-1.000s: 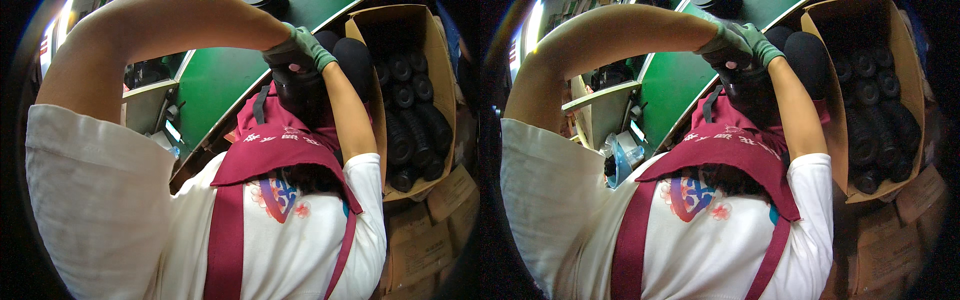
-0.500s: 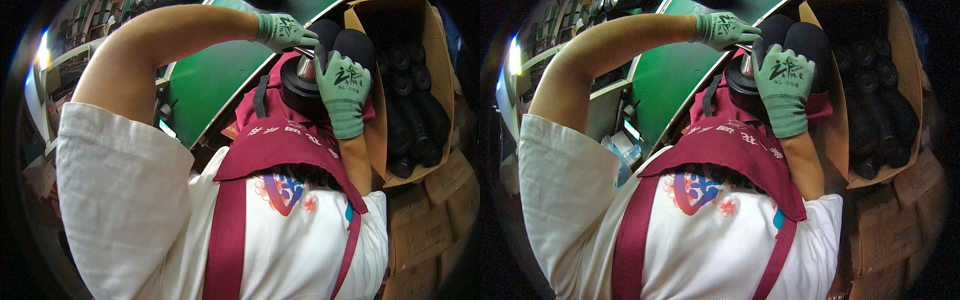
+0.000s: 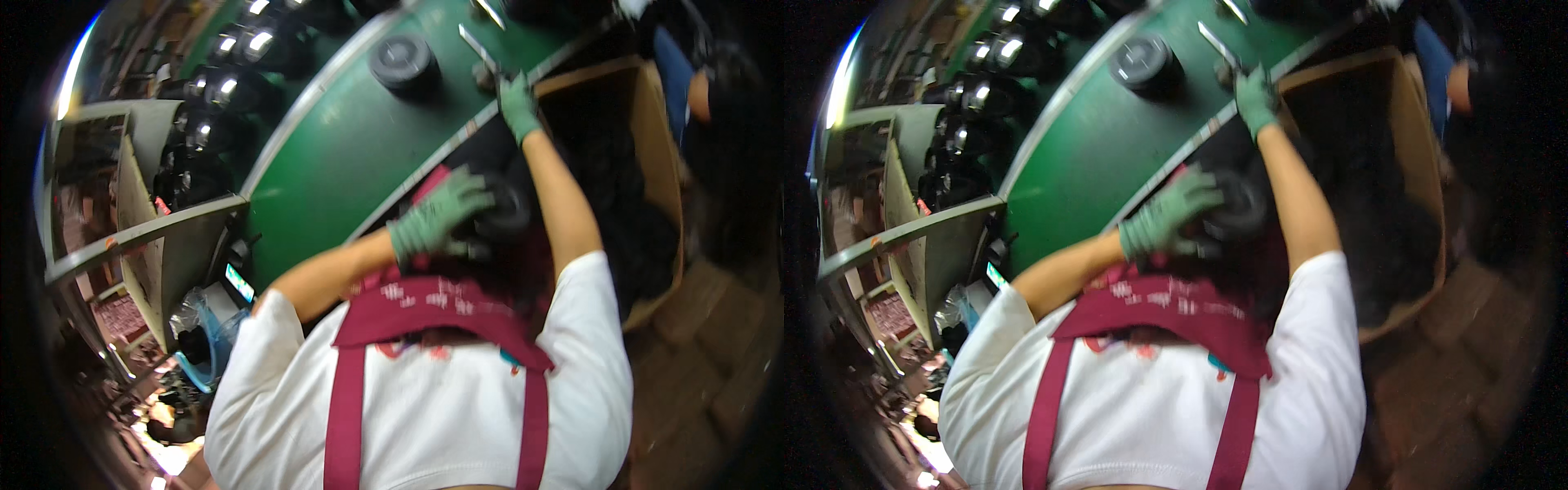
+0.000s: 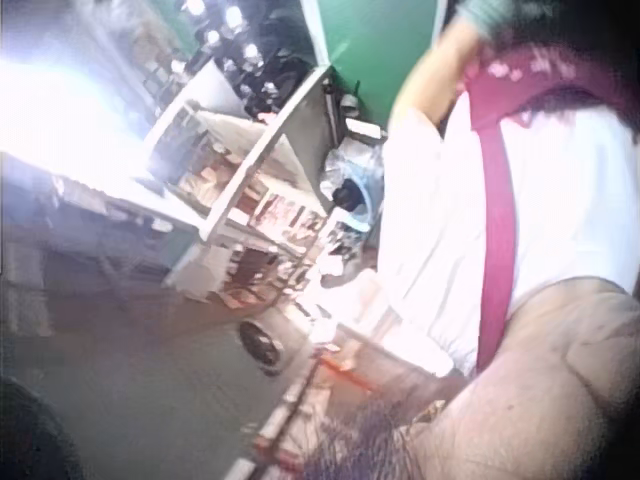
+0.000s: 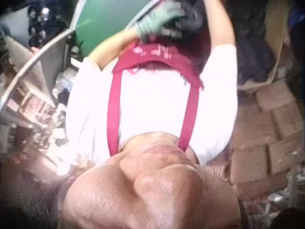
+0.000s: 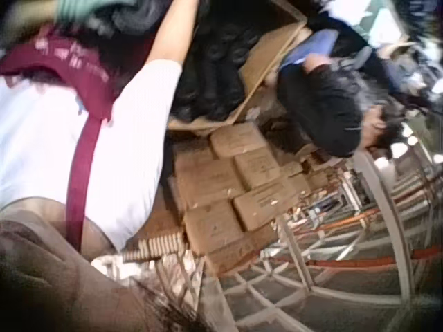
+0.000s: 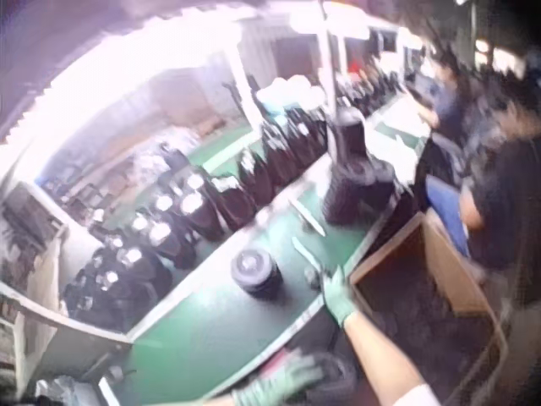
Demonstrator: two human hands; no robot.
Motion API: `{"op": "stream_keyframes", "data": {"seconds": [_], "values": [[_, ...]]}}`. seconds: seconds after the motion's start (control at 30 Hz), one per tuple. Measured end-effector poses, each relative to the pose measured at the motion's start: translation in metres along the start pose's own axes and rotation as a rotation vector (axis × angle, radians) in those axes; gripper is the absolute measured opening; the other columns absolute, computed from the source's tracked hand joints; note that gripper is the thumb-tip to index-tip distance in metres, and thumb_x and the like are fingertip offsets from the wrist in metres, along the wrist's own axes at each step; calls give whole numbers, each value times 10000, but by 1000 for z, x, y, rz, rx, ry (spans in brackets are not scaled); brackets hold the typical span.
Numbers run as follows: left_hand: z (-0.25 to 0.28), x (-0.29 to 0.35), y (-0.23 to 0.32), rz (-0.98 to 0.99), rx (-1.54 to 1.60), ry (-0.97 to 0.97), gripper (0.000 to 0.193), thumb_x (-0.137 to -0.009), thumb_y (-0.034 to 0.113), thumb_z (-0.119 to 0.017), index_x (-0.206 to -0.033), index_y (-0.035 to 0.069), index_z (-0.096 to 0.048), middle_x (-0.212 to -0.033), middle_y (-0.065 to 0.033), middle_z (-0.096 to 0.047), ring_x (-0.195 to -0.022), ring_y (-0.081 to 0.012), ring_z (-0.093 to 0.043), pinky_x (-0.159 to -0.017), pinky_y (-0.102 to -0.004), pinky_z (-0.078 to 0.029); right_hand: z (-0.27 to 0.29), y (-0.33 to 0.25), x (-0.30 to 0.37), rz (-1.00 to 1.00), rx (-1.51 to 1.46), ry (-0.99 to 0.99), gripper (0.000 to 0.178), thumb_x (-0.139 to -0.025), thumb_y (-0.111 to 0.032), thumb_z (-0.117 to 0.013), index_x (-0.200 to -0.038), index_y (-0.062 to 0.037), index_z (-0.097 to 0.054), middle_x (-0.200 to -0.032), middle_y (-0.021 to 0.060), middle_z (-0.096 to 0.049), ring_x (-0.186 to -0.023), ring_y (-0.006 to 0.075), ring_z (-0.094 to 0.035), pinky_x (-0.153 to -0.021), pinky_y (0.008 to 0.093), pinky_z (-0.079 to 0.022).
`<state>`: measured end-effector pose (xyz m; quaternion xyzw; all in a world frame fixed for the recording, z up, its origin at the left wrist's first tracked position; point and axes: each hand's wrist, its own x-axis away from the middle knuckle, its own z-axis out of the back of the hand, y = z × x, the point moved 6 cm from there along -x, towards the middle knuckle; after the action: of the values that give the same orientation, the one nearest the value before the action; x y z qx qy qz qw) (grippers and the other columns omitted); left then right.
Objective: The person repeatedly picks up black kettles from a conveyor belt, inserts a cylindrical metal component into the base, and places the assembled kettles into a cardboard box. The process is repeated for multiple units throughout the clip.
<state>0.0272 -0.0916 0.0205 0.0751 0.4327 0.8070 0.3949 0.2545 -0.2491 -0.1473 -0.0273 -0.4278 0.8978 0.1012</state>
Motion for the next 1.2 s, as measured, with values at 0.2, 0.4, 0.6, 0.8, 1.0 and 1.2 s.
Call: {"op": "stream_keyframes", "data": {"seconds": [0.2,0.4,0.6,0.8,1.0,1.2], "values": [[99,45,34,18,-104,327,799,-594,282,-887,-1302,99,-567,-1339,-155,-500,-1322,-475,-412,-1107,-548,-354,15,-55,6,-16,565,-144,728,-845,-527,-648,-1374,-60,-470,-1328,230,-480,-1171,461,-512,-975,541,-439],[202,62,-89,589,797,882,697,-872,223,-733,-1445,37,-382,-1369,-122,-496,-1239,-264,-522,-997,-364,-490,92,-184,89,363,-920,-719,487,-889,-179,-713,-1312,-18,-535,-1378,114,-512,-1304,224,-479,-1058,374,-425],[222,-17,-220,735,1376,578,652,-933,571,-528,-1415,144,-426,-1359,-80,-465,-1144,-234,-543,-877,-423,-507,82,-228,17,344,-644,-498,356,-803,84,-679,-1155,58,-635,-1216,153,-645,-1041,252,-665,-908,353,-554],[228,-66,-357,957,864,592,652,-825,517,-676,-1323,132,-509,-1254,-111,-500,-941,-203,-546,-777,-361,-480,-15,-214,-86,-199,-846,-163,180,-879,-94,-720,-1031,-42,-638,-702,-11,-546,-546,117,-510,-544,315,-523],[286,-53,-290,477,-657,1045,597,-721,277,-760,-1249,114,-535,-1240,-145,-517,-1212,-335,-456,-1024,-492,-331,-68,-214,-157,-251,-690,-44,715,-729,-223,-875,-1270,9,-470,-719,-13,-495,-595,112,-507,-550,298,-486],[338,-35,-299,776,-981,777,510,-702,350,-768,-1164,203,-610,-1210,-87,-518,-1160,-329,-454,-962,-554,-317,-127,-219,-234,-237,-671,-96,730,-739,-295,-863,-1299,-14,-487,-924,53,-599,-781,178,-589,-689,390,-538]]}}
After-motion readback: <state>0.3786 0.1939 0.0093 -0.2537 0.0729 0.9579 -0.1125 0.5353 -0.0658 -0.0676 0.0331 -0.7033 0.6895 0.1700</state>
